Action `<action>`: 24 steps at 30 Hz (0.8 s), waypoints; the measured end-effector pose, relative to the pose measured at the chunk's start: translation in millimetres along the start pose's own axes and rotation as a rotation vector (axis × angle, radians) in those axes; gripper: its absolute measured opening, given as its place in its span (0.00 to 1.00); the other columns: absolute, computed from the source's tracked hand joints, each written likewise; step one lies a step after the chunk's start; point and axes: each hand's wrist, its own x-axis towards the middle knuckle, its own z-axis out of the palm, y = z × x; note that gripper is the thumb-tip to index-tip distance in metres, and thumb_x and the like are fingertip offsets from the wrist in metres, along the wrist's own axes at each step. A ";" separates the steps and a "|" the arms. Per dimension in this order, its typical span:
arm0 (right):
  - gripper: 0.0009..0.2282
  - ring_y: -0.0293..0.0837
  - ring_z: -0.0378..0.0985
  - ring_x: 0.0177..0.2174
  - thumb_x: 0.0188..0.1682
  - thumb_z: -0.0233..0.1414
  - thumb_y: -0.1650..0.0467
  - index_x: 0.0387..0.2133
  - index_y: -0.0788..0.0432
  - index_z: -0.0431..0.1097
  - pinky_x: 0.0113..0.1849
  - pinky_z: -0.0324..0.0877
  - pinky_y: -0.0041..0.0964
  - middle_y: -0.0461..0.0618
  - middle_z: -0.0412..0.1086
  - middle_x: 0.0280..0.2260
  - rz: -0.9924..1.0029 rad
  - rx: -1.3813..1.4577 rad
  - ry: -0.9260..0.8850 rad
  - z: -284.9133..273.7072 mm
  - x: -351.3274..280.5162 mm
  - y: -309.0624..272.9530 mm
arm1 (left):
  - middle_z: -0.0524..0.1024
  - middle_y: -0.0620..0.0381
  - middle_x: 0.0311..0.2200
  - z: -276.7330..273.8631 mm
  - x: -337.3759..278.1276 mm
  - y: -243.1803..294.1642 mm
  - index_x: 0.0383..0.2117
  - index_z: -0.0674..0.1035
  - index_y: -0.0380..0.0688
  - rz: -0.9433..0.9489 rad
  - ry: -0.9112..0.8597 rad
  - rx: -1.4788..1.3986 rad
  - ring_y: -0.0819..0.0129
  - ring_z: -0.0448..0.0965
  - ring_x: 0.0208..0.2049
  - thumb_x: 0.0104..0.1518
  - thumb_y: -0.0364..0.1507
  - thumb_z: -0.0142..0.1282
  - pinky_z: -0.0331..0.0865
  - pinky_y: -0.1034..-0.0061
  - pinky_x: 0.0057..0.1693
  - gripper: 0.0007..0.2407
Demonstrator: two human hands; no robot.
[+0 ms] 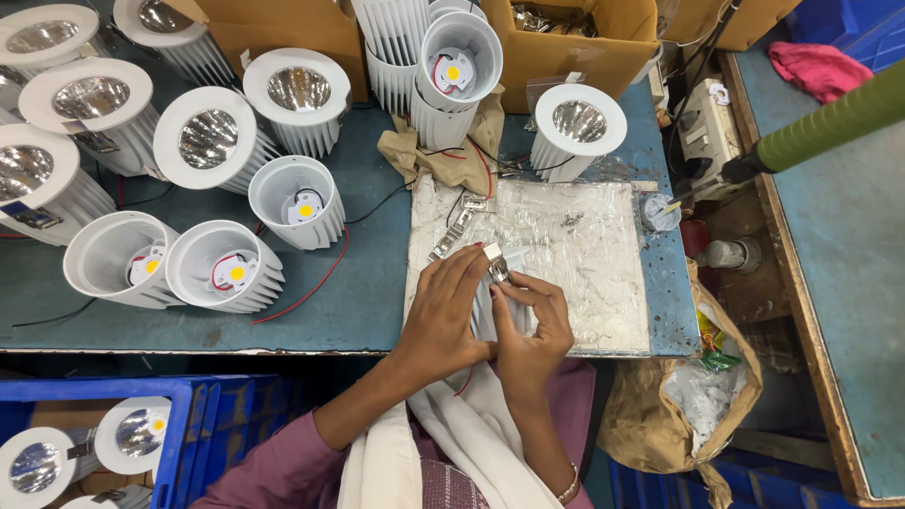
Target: The person assembles LED light fixtures by inserting a reflector into a white housing, attaching a metal bracket, and securing it with a power drill. The person repeats this process for multiple units, placing finished items into a blue crate.
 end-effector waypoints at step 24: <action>0.07 0.47 0.80 0.42 0.43 0.63 0.79 0.34 0.65 0.77 0.44 0.73 0.37 0.55 0.75 0.41 -0.108 -0.153 -0.012 -0.3 0.7 -2.8 | 0.66 0.40 0.60 -1.1 0.0 0.3 0.61 0.64 0.36 -0.003 -0.003 -0.053 0.47 0.63 0.66 0.36 0.35 0.70 0.51 0.54 0.69 0.40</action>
